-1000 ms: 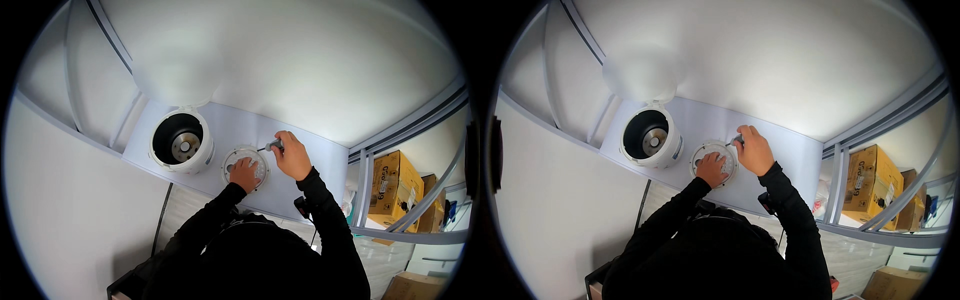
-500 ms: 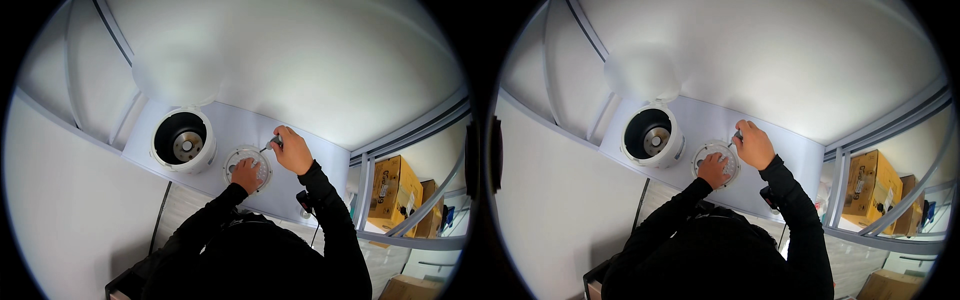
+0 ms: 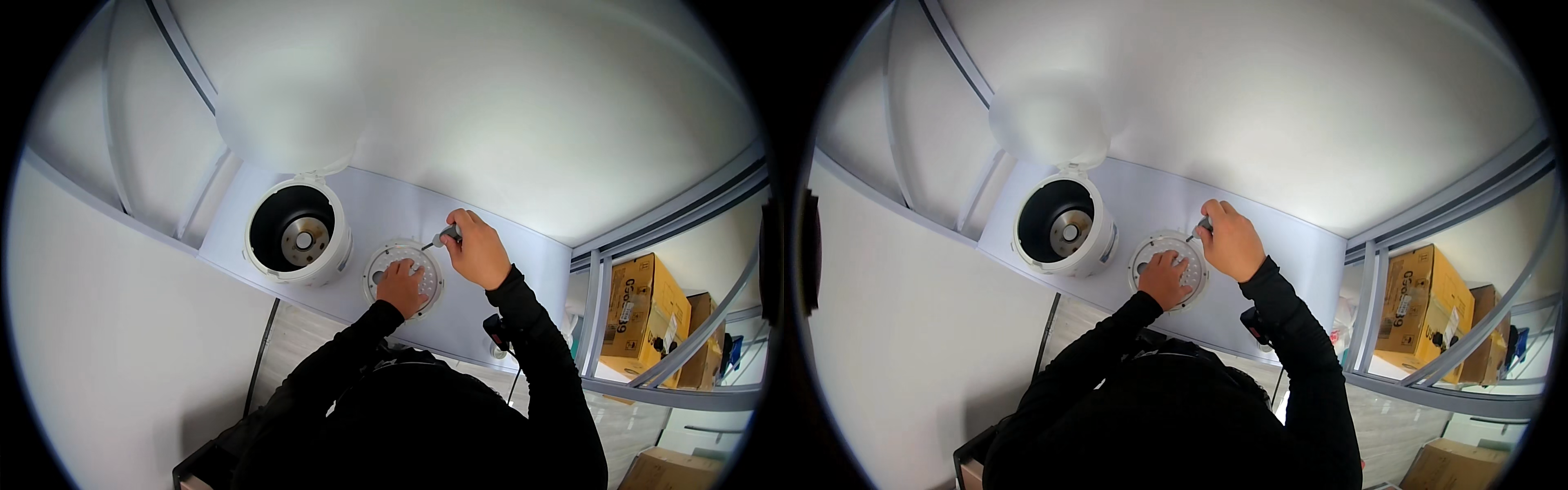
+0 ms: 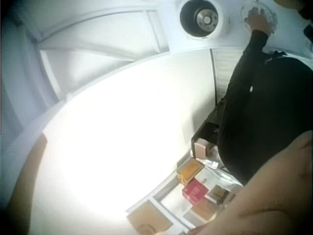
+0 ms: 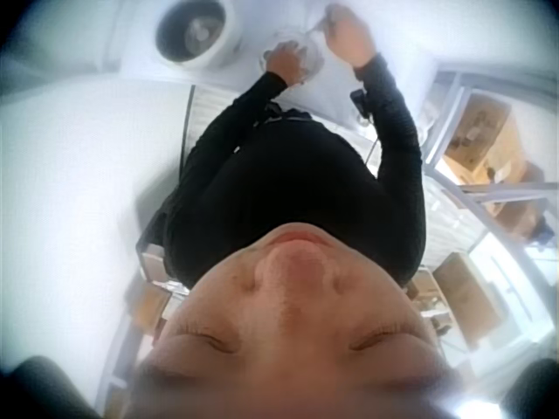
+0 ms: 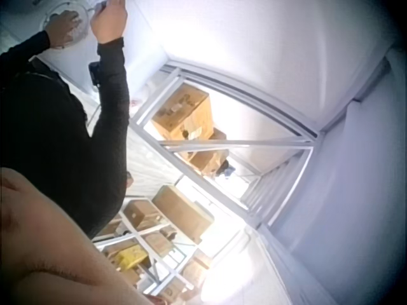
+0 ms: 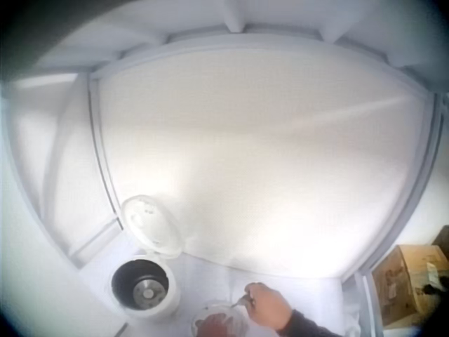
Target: The person assembles a white cylindrical appliance on a workbench. They place a black inner pot into the base, attach a white lid, and use a screwdriver to fasten screws on the lid and a perforated metal plate. The person handles the pot, lid, plate, and screws throughout the process.
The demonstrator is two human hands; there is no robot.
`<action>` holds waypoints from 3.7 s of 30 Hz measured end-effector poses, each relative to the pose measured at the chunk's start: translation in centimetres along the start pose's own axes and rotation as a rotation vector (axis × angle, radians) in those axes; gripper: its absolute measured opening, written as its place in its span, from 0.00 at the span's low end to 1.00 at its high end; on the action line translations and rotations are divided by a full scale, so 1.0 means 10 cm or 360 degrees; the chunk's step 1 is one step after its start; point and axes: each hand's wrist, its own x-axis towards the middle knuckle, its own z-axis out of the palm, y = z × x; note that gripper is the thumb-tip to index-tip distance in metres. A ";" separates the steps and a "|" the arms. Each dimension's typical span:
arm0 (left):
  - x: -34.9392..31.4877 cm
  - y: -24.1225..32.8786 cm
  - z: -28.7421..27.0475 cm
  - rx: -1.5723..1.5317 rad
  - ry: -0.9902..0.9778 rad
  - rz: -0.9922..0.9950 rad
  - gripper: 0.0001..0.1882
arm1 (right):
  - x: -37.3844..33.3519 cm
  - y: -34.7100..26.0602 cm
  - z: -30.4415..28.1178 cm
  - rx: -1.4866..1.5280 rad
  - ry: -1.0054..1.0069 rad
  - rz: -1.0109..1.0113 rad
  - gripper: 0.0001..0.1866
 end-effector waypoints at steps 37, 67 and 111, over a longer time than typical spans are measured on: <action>0.02 0.00 -0.03 -0.0024 -0.0045 -0.0007 0.33 | 0.32 -0.05 0.09 -0.0465 0.0262 -0.0380 0.21; 0.22 -0.13 -0.13 0.0058 -0.0261 -0.0017 0.28 | 0.45 -0.11 0.04 -0.0845 -0.0102 -0.0062 0.18; 0.19 -0.09 -0.25 0.0039 -0.0284 -0.0022 0.29 | 0.33 -0.16 0.03 -0.0574 -0.0094 -0.0070 0.18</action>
